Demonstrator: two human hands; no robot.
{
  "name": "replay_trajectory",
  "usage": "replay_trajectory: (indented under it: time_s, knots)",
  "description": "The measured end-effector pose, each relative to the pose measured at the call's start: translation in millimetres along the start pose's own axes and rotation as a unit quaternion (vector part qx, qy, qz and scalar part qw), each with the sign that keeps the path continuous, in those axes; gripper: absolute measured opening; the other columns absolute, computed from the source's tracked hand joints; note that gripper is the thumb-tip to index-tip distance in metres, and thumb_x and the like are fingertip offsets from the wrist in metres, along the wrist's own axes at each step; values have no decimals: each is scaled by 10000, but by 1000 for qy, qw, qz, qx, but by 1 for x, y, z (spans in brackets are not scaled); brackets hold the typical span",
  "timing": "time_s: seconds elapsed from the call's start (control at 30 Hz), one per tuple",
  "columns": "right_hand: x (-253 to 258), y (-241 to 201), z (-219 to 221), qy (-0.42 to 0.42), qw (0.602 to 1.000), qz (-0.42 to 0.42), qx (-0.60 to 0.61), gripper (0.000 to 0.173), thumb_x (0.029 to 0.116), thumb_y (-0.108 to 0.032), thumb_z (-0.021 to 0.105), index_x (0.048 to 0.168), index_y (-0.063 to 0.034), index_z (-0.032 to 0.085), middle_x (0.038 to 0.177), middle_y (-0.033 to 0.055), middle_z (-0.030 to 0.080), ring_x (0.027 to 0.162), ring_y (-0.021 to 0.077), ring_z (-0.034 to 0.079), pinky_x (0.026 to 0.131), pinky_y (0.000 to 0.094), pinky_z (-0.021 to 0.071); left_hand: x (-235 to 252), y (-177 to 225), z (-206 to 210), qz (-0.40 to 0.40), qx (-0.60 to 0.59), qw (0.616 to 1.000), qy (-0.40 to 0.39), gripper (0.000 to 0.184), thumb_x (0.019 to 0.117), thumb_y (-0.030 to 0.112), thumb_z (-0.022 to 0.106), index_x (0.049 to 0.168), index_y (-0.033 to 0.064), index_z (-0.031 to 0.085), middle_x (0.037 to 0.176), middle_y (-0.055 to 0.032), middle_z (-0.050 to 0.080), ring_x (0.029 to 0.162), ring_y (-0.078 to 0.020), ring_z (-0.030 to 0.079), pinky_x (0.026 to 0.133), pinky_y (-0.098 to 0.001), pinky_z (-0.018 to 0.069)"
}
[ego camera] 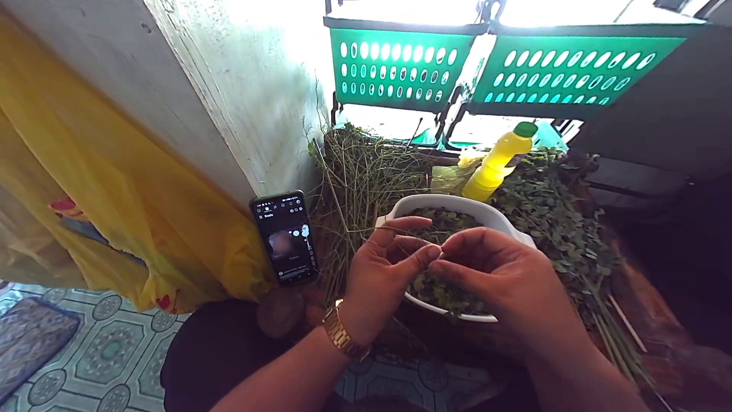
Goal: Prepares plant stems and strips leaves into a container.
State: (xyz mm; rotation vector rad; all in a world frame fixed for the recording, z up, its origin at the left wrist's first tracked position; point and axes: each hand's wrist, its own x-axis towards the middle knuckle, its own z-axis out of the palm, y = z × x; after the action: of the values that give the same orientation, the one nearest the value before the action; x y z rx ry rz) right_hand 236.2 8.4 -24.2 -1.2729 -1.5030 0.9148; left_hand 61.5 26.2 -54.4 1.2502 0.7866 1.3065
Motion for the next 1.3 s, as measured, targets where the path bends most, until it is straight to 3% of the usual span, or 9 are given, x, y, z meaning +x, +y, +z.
replay_trajectory:
  time_s: [0.17,0.33,0.6,0.8,0.93,1.0,1.07,1.17,1.3]
  knots:
    - [0,-2,-5,19,998,-25,-46,117,845,-163,828,953,-176,787,807,-41,745,660,59,680,561,187,567,2,3,-1,2,24,1000,-11,398,930,20,723,1308,118,649,906,-57,730,748,-105,684,699,-234,585]
    - [2,0,-7,11,999,-32,-12,97,851,-115,812,943,-145,799,813,-8,749,678,79,686,588,196,575,3,3,-3,1,49,998,-30,395,953,52,707,1335,123,638,958,-55,741,810,-119,708,750,-256,602]
    - [3,-1,-11,-9,999,-23,-40,88,832,-128,800,913,-160,785,780,-18,737,642,76,677,557,200,567,2,1,-2,38,102,993,-41,341,953,59,712,1285,117,662,940,-35,737,780,-107,708,700,-243,608]
    - [9,0,-27,-30,998,-8,-50,102,797,-106,771,881,-164,767,727,-20,714,597,62,649,521,203,542,3,3,-6,48,104,993,-15,276,955,65,711,1224,100,665,968,-23,716,797,-109,694,712,-241,604]
    - [17,2,-47,-8,997,17,-77,83,830,-81,770,879,-149,765,733,-8,713,606,79,645,535,228,544,5,8,-10,27,66,997,21,283,965,76,700,1241,124,659,967,-12,718,788,-77,680,717,-219,586]
    - [21,6,-53,14,990,44,-136,57,884,-137,791,930,-167,775,801,-12,735,682,100,672,603,292,565,7,10,-13,-3,28,999,28,295,967,91,699,1255,135,650,967,-28,723,771,-81,679,692,-217,578]
    - [23,8,-52,22,983,56,-173,191,927,-316,765,1084,-207,764,989,-28,753,882,124,710,753,381,597,8,11,-14,-36,-12,999,30,301,966,88,699,1257,143,644,994,-49,725,801,-105,695,705,-240,591]
    - [19,9,-35,-21,997,20,-67,386,928,-457,717,1219,-204,718,1122,-31,738,1020,118,707,846,322,614,8,13,-11,-69,-48,996,41,264,965,83,698,1214,148,643,1029,-57,728,843,-120,709,729,-256,600]
    - [11,13,1,-79,983,60,156,381,850,-259,823,1186,-106,731,1055,56,754,948,132,723,830,278,610,5,8,-6,-68,-73,994,47,220,956,89,711,1165,130,659,1000,-49,726,840,-109,698,772,-268,595]
